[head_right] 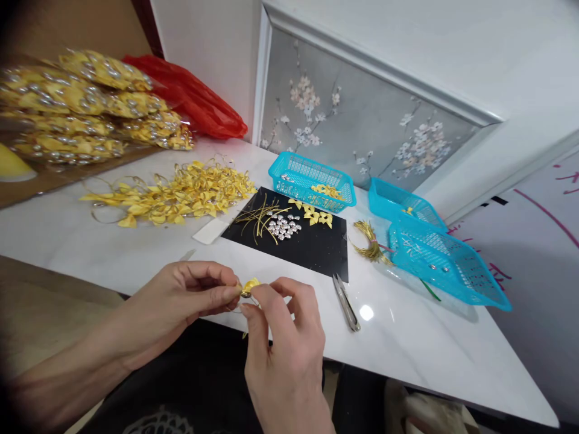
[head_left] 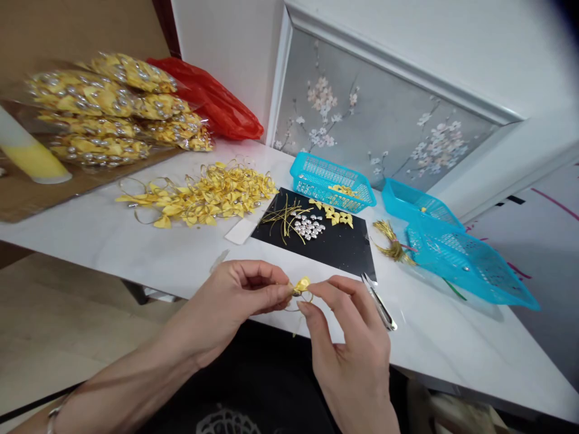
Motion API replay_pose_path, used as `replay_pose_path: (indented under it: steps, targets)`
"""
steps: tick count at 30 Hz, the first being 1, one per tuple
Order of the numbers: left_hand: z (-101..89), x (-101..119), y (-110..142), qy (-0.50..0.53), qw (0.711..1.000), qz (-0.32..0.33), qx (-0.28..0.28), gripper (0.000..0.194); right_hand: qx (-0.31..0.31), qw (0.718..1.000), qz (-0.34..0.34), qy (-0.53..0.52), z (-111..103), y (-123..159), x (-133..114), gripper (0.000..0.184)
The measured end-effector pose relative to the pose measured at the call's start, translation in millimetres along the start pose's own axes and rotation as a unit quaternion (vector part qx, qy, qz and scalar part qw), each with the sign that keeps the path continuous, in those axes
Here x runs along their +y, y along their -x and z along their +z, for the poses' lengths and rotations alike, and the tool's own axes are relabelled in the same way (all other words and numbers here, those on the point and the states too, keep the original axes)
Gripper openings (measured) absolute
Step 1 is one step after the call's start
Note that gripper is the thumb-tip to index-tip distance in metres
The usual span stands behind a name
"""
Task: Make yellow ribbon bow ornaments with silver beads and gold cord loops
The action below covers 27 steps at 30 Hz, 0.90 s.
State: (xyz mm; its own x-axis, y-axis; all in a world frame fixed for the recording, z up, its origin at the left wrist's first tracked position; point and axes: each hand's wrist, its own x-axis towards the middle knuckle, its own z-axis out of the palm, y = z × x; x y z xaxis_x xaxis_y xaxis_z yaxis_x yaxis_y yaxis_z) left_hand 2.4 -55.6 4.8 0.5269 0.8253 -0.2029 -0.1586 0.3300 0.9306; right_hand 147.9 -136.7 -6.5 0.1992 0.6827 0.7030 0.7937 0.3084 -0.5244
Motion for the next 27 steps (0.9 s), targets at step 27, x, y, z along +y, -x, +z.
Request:
replay_pose_path:
  steps: [27]
  targets:
    - [4.6, 5, 3, -0.186, 0.978, 0.093, 0.026, 0.006, -0.076, 0.991, 0.07, -0.088, 2, -11, 0, 0.016]
